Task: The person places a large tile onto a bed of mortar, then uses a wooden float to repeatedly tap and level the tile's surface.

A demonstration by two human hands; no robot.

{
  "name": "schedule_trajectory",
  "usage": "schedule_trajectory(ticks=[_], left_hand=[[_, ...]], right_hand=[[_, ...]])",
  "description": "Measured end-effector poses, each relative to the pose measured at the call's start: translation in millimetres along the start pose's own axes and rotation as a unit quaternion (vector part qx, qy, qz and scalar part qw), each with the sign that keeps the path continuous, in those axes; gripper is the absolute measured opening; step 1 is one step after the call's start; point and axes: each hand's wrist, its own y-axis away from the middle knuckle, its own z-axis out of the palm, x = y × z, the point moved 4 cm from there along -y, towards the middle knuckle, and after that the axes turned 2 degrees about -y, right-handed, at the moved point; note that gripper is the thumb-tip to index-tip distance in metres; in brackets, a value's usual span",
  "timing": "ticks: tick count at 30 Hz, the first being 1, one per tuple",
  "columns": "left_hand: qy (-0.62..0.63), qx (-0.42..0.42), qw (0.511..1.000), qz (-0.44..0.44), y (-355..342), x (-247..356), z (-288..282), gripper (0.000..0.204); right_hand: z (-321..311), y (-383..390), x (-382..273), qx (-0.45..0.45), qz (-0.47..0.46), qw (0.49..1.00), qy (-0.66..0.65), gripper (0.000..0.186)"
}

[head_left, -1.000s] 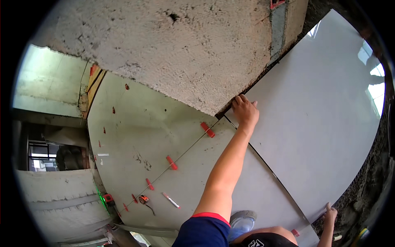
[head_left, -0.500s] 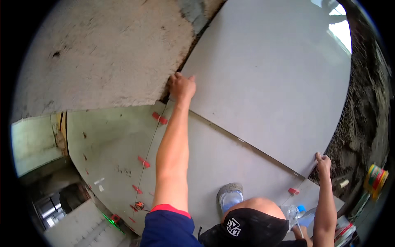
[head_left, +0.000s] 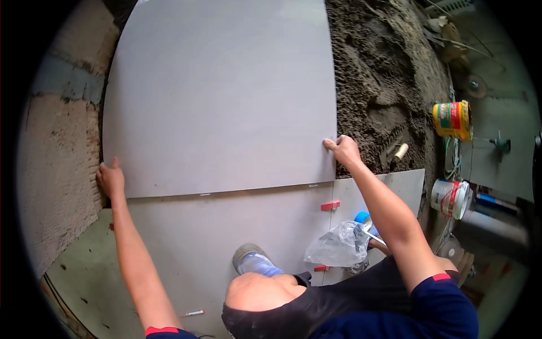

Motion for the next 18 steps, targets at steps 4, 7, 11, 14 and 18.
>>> schedule_trajectory(ticks=[4,7,11,14,18], left_hand=[[0.016,-0.002,1.0,0.011,-8,-4,11,0.068],[0.013,-0.014,1.0,0.018,-12,-3,11,0.067],[0.005,-0.006,1.0,0.02,13,19,-8,0.063],[0.035,0.071,0.993,0.084,59,58,-36,0.056],[0.178,0.089,0.955,0.219,148,117,-60,0.048]], right_hand=[[-18,9,4,-0.026,0.001,0.998,0.066,0.053],[-44,7,27,-0.021,-0.005,0.997,0.068,0.051],[-86,7,68,0.029,-0.031,0.998,0.05,0.045],[-115,15,98,0.051,-0.026,0.997,0.045,0.041],[-140,27,147,0.059,-0.054,0.996,0.044,0.035]])
